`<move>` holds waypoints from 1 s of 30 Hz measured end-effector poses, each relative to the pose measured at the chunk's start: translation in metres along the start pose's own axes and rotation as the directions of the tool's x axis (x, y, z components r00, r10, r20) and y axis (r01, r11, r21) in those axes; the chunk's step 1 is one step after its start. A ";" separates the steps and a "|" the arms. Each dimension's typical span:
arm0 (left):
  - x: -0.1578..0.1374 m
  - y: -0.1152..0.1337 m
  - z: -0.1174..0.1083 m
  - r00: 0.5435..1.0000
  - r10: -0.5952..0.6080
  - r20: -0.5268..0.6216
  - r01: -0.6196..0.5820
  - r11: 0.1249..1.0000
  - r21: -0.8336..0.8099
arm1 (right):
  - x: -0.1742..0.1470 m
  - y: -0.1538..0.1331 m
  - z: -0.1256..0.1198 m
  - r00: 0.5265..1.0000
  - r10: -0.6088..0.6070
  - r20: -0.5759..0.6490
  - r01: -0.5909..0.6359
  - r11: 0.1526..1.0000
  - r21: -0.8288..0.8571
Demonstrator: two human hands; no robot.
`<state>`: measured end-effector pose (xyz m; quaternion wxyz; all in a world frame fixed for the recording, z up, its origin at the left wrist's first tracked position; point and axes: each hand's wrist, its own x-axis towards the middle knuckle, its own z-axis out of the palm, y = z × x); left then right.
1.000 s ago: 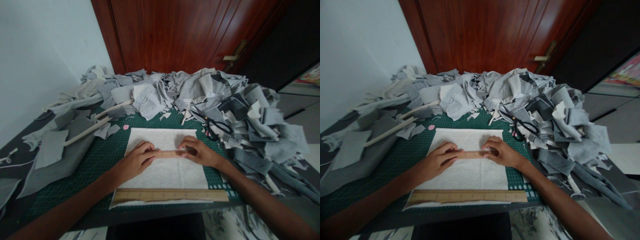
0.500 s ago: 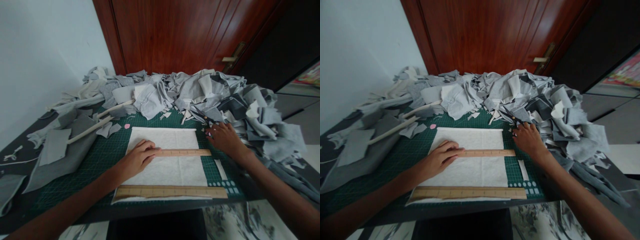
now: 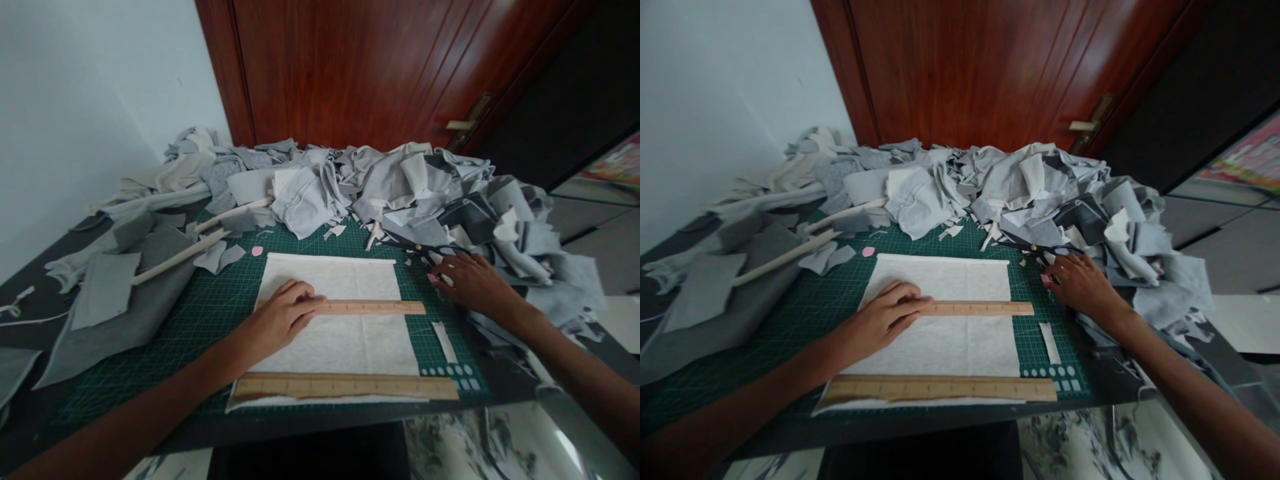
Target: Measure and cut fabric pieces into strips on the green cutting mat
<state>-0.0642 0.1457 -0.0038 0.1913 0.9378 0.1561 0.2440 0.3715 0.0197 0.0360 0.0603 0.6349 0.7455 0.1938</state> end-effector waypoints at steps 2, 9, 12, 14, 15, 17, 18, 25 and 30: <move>0.000 0.001 0.000 1.000 0.003 0.015 -0.003 1.000 0.031 | 0.002 0.005 0.002 0.999 -0.046 -0.001 0.046 0.998 0.039; -0.004 0.020 -0.005 0.993 0.016 0.120 -0.044 0.970 0.237 | 0.008 0.004 0.006 0.996 -0.070 0.049 0.063 0.989 0.135; -0.007 0.028 -0.009 0.985 -0.004 0.174 -0.040 0.968 0.248 | 0.003 0.003 0.010 0.997 -0.026 0.069 0.017 0.993 0.117; -0.009 0.029 -0.010 0.984 -0.003 0.179 -0.040 0.970 0.238 | 0.001 0.004 0.012 0.995 -0.036 0.089 0.025 0.992 0.124; -0.010 0.029 -0.011 0.985 0.005 0.170 -0.046 0.970 0.237 | -0.001 0.005 0.012 0.995 -0.041 0.092 0.029 0.990 0.137; -0.012 0.028 -0.010 0.988 0.023 0.153 -0.062 0.966 0.250 | -0.002 0.008 0.011 0.994 -0.058 0.091 0.040 0.981 0.188; -0.012 0.028 -0.010 0.989 0.028 0.147 -0.067 0.962 0.263 | -0.003 0.009 0.010 0.993 -0.071 0.090 0.049 0.973 0.226; -0.021 0.029 -0.005 0.988 0.004 0.155 -0.064 0.921 0.384 | -0.020 0.011 0.004 0.992 -0.117 0.050 0.084 0.897 0.433; -0.026 0.026 -0.004 0.990 0.029 0.135 -0.089 0.882 0.464 | -0.026 0.005 0.010 1.000 -0.017 -0.006 0.018 0.912 0.410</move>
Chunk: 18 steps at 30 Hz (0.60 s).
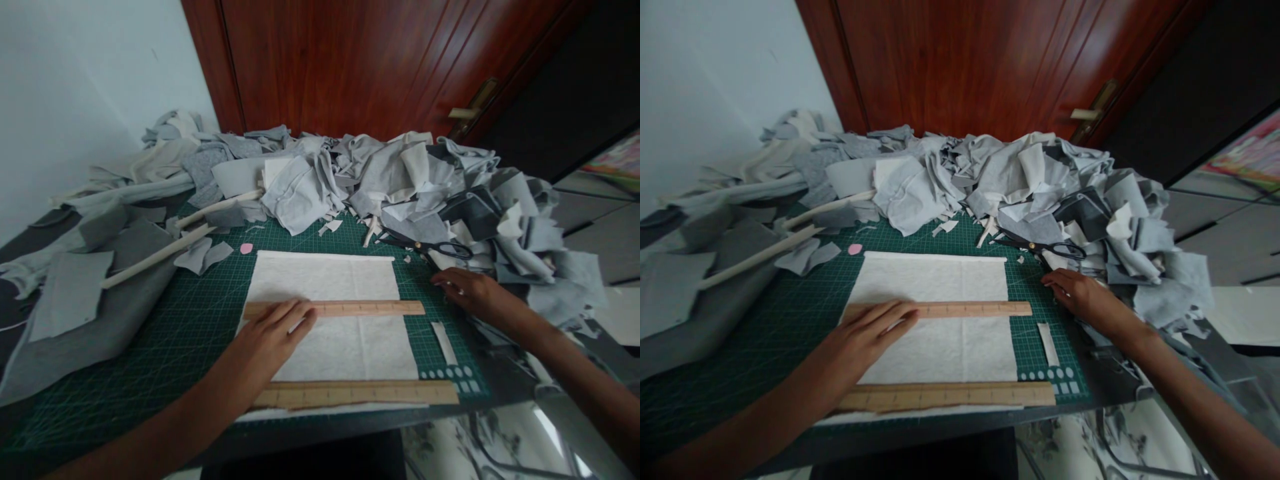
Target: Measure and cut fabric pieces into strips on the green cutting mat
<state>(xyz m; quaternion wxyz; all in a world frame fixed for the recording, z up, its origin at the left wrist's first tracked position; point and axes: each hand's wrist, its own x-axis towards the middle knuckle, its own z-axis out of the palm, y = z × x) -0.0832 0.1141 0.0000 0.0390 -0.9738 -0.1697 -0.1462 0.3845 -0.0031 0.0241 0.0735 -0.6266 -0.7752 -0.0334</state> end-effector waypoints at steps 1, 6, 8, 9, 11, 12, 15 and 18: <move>0.001 0.000 -0.001 1.000 -0.001 0.005 0.001 1.000 0.002 | 0.001 0.000 0.001 1.000 0.022 -0.012 -0.022 1.000 0.006; 0.007 0.005 -0.011 0.991 -0.082 0.107 0.081 0.997 0.017 | 0.007 -0.003 0.000 0.998 0.042 -0.047 -0.039 0.997 0.064; 0.008 0.006 -0.013 0.987 -0.099 0.130 0.093 0.994 0.048 | 0.011 -0.009 -0.002 0.998 0.031 -0.062 -0.026 0.996 0.085; 0.008 0.006 -0.013 0.986 -0.101 0.133 0.093 0.994 0.063 | 0.013 -0.014 -0.004 0.996 0.035 -0.076 -0.028 0.995 0.091; 0.006 0.006 -0.012 0.985 -0.108 0.132 0.096 0.991 0.093 | 0.019 -0.025 -0.008 0.992 0.051 -0.118 -0.038 0.993 0.108; 0.005 0.005 -0.012 0.985 -0.112 0.130 0.099 0.990 0.105 | 0.022 -0.032 -0.010 0.988 0.064 -0.139 -0.047 0.992 0.120; 0.003 0.003 -0.014 0.984 -0.130 0.123 0.115 0.985 0.126 | 0.032 -0.055 -0.021 0.977 0.142 -0.158 -0.114 0.978 0.174; 0.001 -0.001 -0.019 0.984 -0.136 0.116 0.120 0.983 0.138 | 0.041 -0.081 -0.031 0.964 0.240 -0.114 -0.203 0.942 0.267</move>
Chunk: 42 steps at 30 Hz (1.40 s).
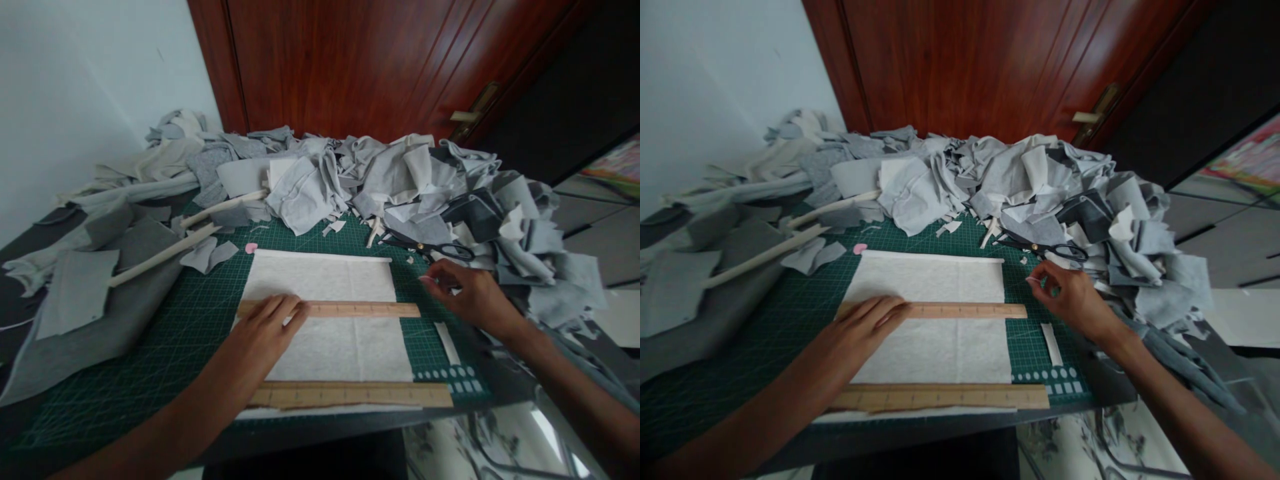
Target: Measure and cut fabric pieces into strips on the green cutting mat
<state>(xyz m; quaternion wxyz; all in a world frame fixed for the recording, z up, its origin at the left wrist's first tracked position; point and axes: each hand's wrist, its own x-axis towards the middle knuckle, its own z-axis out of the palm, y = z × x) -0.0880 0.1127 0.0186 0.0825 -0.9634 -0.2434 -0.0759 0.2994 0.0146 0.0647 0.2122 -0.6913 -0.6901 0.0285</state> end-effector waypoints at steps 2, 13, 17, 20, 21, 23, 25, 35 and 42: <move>-0.001 -0.002 -0.003 1.000 0.003 -0.020 -0.003 1.000 0.016 | 0.001 -0.018 0.003 0.998 0.044 0.046 -0.049 0.993 0.111; -0.001 0.001 -0.017 0.997 -0.042 0.061 0.039 0.998 0.048 | -0.011 -0.044 0.070 0.997 0.079 -0.004 -0.071 0.913 0.401; 0.000 0.008 -0.020 0.993 -0.035 0.113 0.031 0.999 0.029 | -0.010 -0.053 0.081 0.998 0.058 -0.002 -0.052 0.912 0.408; 0.002 0.011 -0.017 0.990 -0.019 0.136 0.018 1.000 0.006 | -0.007 -0.055 0.082 0.997 0.069 -0.026 -0.053 0.909 0.414; 0.003 0.011 -0.015 0.990 -0.016 0.138 0.016 1.000 0.001 | -0.006 -0.054 0.082 0.997 0.076 -0.034 -0.055 0.907 0.418; 0.004 0.012 -0.012 0.991 -0.002 0.137 0.002 1.000 -0.001 | -0.004 -0.053 0.081 0.996 0.084 -0.043 -0.058 0.903 0.425; 0.004 0.013 -0.009 0.991 0.023 0.132 -0.024 1.000 0.000 | -0.002 -0.053 0.080 0.997 0.073 -0.028 -0.054 0.906 0.419; 0.004 0.021 -0.014 0.991 0.047 0.127 -0.050 0.998 0.023 | 0.015 -0.056 0.080 0.998 0.000 -0.055 0.022 0.913 0.408; 0.002 0.028 -0.007 0.996 0.057 0.073 -0.061 0.997 0.048 | 0.015 -0.058 0.076 1.000 -0.012 -0.001 0.011 0.923 0.385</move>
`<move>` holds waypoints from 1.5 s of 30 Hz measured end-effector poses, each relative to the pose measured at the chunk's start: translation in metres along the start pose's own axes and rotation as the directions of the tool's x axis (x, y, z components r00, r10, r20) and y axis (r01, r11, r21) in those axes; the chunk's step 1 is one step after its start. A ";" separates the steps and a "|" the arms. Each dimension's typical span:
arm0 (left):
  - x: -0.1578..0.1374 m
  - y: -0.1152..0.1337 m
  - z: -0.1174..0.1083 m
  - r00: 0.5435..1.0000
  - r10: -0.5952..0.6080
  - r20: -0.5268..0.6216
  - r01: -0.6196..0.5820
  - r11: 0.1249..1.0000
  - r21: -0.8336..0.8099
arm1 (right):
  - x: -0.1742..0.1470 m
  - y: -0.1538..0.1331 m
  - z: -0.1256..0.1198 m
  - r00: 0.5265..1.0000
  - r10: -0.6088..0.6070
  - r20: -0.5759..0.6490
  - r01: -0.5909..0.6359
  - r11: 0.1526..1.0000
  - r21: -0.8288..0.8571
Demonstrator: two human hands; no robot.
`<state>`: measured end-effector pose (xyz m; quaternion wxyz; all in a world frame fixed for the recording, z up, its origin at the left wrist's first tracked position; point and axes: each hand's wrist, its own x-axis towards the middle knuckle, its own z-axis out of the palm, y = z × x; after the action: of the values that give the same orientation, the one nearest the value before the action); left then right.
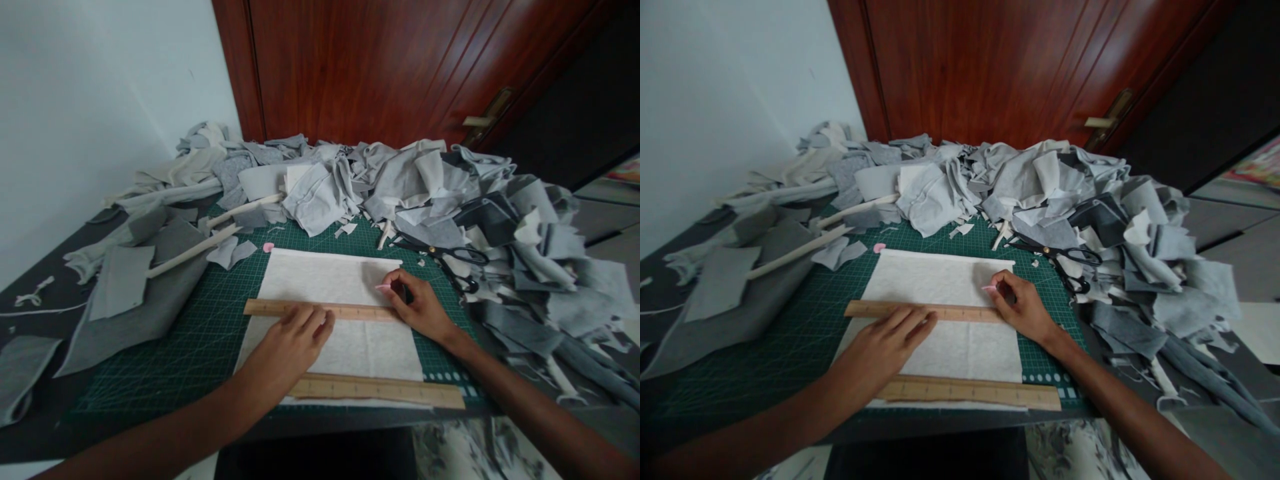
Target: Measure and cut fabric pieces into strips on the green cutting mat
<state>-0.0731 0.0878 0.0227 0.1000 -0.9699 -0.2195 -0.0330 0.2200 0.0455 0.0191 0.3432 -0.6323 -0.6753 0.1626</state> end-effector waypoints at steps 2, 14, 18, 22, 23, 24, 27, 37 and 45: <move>0.000 0.002 0.001 1.000 -0.009 -0.005 0.009 1.000 0.011 | 0.001 -0.002 -0.002 1.000 0.007 0.028 -0.007 1.000 -0.001; -0.004 0.020 0.009 0.981 -0.143 -0.128 0.129 0.985 -0.110 | 0.066 -0.082 0.051 0.920 -0.259 0.295 0.187 0.950 0.250; -0.006 0.023 0.007 0.983 -0.146 -0.107 0.129 0.980 -0.153 | 0.082 -0.108 0.083 0.893 -0.312 0.324 0.212 0.928 0.307; -0.009 0.026 0.006 0.986 -0.125 -0.108 0.105 0.979 -0.176 | 0.093 -0.115 0.106 0.900 -0.250 0.357 0.129 0.935 0.330; -0.009 0.027 0.006 0.985 -0.126 -0.118 0.105 0.979 -0.175 | 0.095 -0.115 0.110 0.899 -0.236 0.370 0.103 0.933 0.345; -0.010 0.027 0.007 0.983 -0.129 -0.128 0.106 0.979 -0.174 | 0.096 -0.114 0.113 0.898 -0.225 0.379 0.080 0.929 0.362; -0.011 0.029 0.007 0.979 -0.138 -0.150 0.111 0.978 -0.177 | 0.097 -0.113 0.120 0.899 -0.198 0.391 0.034 0.921 0.389; -0.013 0.030 0.008 0.976 -0.191 -0.102 0.158 0.950 -0.267 | 0.097 -0.123 0.121 0.903 -0.170 0.395 0.130 0.983 0.127; -0.013 0.028 0.009 0.983 -0.164 -0.083 0.135 0.951 -0.280 | 0.104 -0.123 0.123 0.878 -0.185 0.441 0.099 0.972 0.212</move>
<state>-0.0722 0.0591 0.0076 -0.0259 -0.9519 -0.2802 -0.1214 0.0500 0.1545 0.0390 0.2419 -0.4905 -0.7639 0.3426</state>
